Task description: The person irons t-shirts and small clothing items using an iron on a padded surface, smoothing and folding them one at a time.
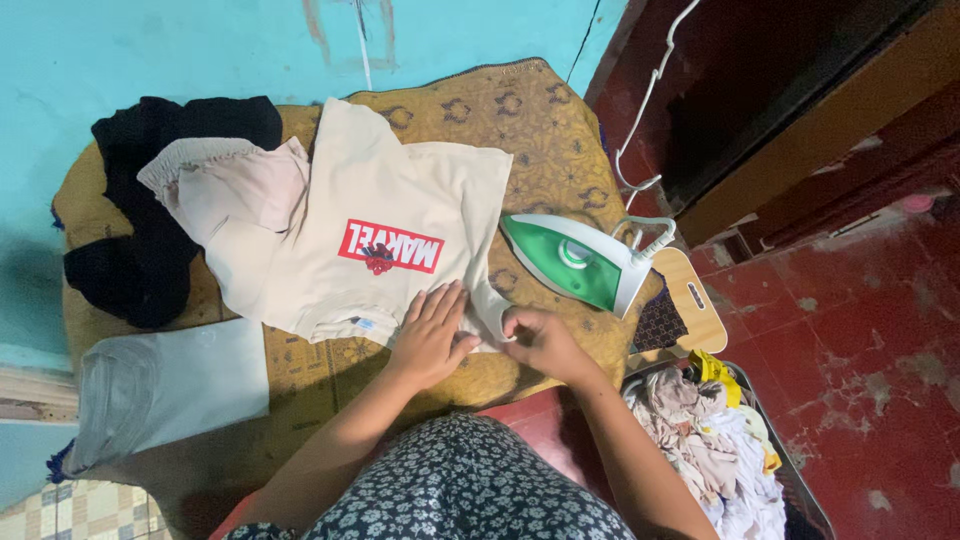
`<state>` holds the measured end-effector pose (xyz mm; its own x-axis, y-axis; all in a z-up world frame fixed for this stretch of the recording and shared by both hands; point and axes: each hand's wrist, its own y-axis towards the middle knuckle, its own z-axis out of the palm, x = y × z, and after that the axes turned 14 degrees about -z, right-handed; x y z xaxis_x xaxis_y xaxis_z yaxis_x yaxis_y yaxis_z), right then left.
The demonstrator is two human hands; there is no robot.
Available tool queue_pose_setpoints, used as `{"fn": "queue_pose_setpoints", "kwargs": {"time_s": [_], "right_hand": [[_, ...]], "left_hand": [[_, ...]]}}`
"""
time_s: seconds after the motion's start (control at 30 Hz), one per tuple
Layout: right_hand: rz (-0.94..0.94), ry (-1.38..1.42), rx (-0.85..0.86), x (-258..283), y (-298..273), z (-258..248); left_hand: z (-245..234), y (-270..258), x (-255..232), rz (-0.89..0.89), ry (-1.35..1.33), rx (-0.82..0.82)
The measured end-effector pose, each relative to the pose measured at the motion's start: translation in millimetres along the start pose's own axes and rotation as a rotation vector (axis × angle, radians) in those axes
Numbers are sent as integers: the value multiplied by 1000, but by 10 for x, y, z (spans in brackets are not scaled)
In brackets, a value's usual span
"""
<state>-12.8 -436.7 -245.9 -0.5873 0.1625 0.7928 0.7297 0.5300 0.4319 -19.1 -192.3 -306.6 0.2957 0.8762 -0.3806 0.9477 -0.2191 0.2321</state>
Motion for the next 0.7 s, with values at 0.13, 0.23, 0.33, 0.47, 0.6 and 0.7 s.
{"fn": "queue_pose_setpoints", "kwargs": {"time_s": [0.13,0.23,0.33,0.47,0.6,0.7], "right_hand": [[283,-81,-13,-64,10,53],[272,-559,77,87,37,-43],[426,-647,133,215,55,-120],[190,-556,75,230,44,-174],[-72,-207,-23,156,59,-89],[167,-73,28,68,120,46]], "left_hand": [[14,0,12,-5,-20,17],[33,7,15,2,-6,9],[26,-1,18,-4,-23,20],[3,1,7,1,-21,18],[-3,5,4,4,2,20],[5,12,12,-9,34,58]]}}
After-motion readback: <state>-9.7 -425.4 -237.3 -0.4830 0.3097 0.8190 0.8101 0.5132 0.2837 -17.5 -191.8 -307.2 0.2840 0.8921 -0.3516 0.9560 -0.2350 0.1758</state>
